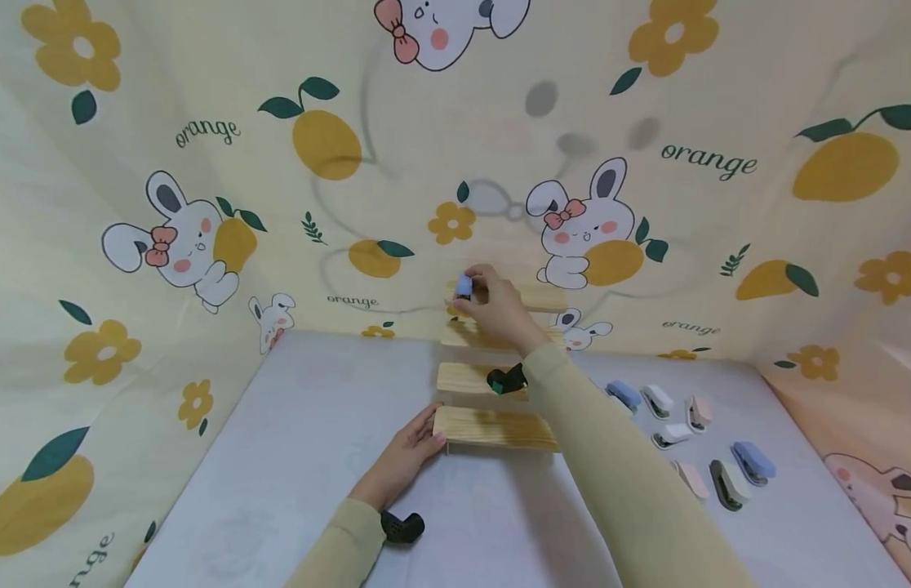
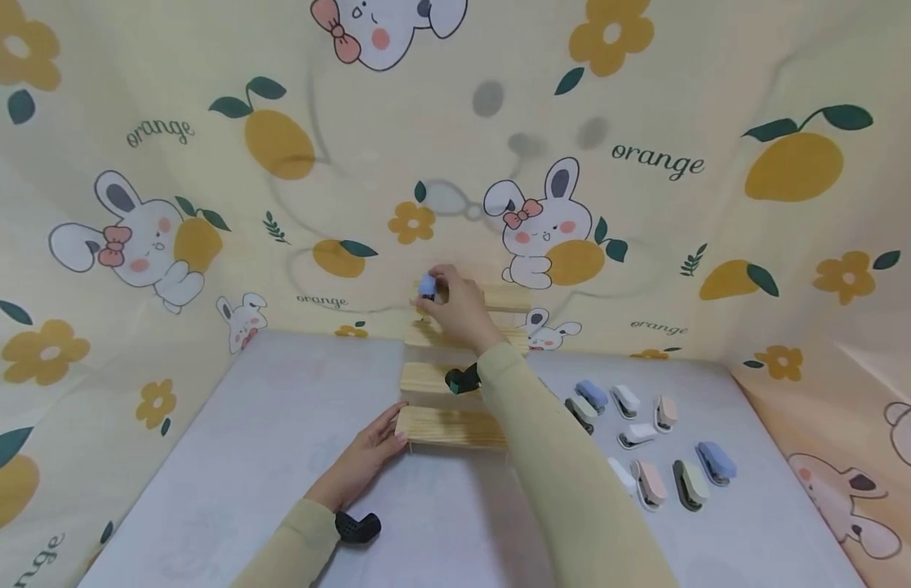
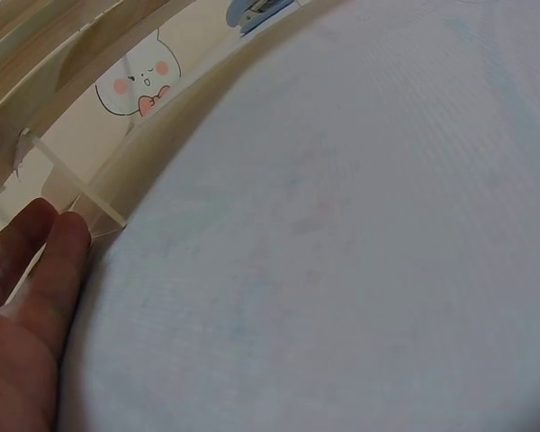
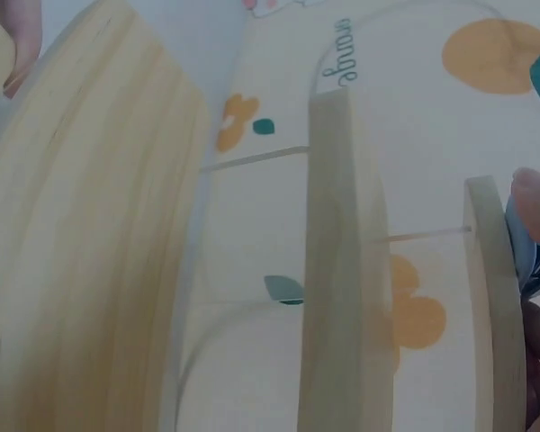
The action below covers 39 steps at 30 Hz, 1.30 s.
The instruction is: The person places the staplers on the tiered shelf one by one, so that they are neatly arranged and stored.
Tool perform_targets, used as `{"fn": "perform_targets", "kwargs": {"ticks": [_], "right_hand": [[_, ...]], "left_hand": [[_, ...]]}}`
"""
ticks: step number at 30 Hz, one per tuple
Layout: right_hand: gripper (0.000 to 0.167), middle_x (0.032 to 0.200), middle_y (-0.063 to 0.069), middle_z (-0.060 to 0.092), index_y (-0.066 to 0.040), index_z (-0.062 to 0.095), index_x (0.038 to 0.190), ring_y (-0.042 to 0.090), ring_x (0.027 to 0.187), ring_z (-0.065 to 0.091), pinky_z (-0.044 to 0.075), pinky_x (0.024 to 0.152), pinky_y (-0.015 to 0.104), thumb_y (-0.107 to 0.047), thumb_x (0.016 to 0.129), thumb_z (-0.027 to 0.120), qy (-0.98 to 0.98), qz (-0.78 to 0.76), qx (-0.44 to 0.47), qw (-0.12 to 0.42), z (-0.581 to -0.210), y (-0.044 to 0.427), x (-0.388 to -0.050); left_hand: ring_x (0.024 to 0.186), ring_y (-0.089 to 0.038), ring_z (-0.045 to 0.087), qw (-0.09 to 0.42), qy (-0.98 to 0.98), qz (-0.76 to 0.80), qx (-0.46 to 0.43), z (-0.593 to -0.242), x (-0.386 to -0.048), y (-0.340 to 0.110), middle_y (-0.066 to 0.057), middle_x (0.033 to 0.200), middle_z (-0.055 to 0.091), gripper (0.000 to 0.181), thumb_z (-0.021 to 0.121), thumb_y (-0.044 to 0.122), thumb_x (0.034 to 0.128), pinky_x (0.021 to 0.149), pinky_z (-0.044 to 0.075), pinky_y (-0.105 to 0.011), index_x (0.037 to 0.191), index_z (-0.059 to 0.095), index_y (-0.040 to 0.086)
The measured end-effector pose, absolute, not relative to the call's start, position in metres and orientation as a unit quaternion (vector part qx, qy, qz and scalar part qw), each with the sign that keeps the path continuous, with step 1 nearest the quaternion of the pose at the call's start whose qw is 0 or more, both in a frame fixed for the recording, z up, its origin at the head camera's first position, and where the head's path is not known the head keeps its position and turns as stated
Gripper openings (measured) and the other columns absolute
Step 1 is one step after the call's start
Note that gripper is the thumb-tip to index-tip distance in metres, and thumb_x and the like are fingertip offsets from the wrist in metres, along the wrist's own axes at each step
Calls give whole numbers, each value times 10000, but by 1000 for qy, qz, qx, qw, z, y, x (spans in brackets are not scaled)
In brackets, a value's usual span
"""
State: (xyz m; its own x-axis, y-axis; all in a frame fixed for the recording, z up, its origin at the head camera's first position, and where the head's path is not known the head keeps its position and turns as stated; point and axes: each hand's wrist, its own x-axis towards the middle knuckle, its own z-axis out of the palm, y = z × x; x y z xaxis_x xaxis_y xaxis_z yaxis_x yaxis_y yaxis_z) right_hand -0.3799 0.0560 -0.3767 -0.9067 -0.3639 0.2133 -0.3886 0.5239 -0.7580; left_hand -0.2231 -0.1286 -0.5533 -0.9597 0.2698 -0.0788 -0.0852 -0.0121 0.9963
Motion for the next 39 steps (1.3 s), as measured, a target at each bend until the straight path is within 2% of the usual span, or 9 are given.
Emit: {"fn": "perform_targets", "kwargs": {"ticks": [5,9,16,28,34,39], "right_hand": [[550,1407,95,493,-224,405,1369,224,1256,447,348,1067,405,-342,909,682,-883,420,208,30,-375,56,-379],[585,1429,70,482,-210,384,1416,266,1328,382,263,1116,451,-377,923,652,-893,400,198,47,-376,55,-378],[693,1447,15,475,-164,313,1470,319,1325,302,158,1115,498,-420,918,644,-900,403,160,47,-377,56,-376],[761,1491,-14,418,-159,263,1508,287,1354,280,210,1121,473,-436,912,648,-898,415,141,34,-378,62,-368],[749,1475,12,407,-164,310,1497,233,1315,396,358,1068,422,-466,902,649,-868,464,171,45,-387,75,-348],[691,1404,17,478,-218,394,1453,237,1232,460,389,1013,422,-511,882,652,-861,467,189,68,-397,103,-320]], "left_hand": [[1379,-223,338,128,692,707,69,-552,-225,-127,-103,1518,357,660,594,310,963,1132,246,-418,1534,272,238],[1371,-206,352,132,690,709,64,-551,-227,-125,-86,1512,370,659,602,309,957,1130,256,-411,1530,282,240],[1370,-223,354,132,692,706,67,-551,-226,-120,-103,1507,376,665,612,324,951,1131,250,-420,1527,288,247],[1367,-226,360,133,693,704,74,-553,-224,-117,-108,1504,379,667,605,316,956,1123,269,-414,1531,280,230],[1335,-238,405,119,691,708,81,-557,-224,-123,-141,1468,420,658,601,241,965,1112,291,-408,1533,274,189],[1323,-226,419,113,705,696,75,-556,-223,-129,-128,1459,434,673,610,292,956,1117,277,-423,1534,273,215]]}}
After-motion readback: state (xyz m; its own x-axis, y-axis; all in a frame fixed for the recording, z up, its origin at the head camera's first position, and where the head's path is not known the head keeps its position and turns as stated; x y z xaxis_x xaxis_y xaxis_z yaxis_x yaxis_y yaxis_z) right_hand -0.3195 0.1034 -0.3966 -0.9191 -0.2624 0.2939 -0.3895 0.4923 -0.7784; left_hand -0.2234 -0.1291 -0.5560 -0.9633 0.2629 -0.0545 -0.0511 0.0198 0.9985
